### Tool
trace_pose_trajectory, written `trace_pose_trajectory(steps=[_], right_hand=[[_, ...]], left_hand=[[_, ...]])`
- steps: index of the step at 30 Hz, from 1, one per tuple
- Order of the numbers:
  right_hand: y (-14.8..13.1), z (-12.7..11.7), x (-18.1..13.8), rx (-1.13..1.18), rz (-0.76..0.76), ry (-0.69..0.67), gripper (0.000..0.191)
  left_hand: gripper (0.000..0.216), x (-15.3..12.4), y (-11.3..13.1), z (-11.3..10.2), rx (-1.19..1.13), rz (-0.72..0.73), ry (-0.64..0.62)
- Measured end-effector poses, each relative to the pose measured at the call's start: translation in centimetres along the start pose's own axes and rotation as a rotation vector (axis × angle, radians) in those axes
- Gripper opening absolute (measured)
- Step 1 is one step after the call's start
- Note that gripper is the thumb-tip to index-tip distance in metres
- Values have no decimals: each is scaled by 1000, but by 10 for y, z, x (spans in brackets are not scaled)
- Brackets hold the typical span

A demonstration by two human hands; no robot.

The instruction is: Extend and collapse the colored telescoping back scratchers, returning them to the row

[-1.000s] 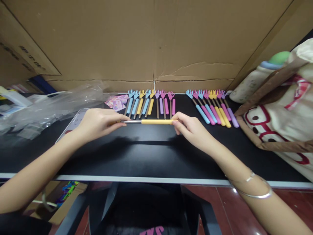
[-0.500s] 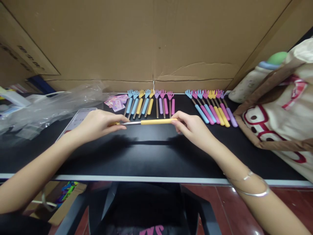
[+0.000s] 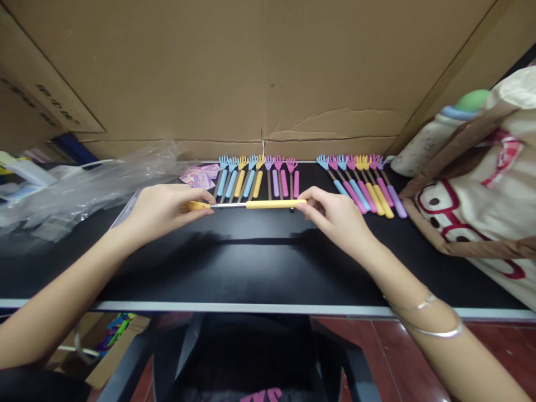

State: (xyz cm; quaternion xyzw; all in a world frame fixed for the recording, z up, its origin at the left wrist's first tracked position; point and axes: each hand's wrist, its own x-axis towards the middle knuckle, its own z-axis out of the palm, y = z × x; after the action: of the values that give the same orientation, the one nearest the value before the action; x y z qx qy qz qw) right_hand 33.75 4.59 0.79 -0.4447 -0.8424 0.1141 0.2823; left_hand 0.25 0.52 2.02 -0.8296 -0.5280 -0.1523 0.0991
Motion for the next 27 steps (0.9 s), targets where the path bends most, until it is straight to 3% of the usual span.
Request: trace_pose_trajectory(steps=[5,8,14,19,27], right_hand=[[0,1,-1,-57,-64,89,23],[-1,4,-1,-52,-183,130,16],[-15,15,-2,-150,-459,24,21],[-32,25,-2,-279,-402,-84,26],[-33,31,7,-348,-381,-211,27]], left_hand=[[23,-1,5,3,-29,-33,-45],[24,-1,7,6,-63,-22,-70],[29,1,18,6,-155,-9,-162],[28,4,27,2,-199,40,-197],[27,13,24,3,-59,184,-107]])
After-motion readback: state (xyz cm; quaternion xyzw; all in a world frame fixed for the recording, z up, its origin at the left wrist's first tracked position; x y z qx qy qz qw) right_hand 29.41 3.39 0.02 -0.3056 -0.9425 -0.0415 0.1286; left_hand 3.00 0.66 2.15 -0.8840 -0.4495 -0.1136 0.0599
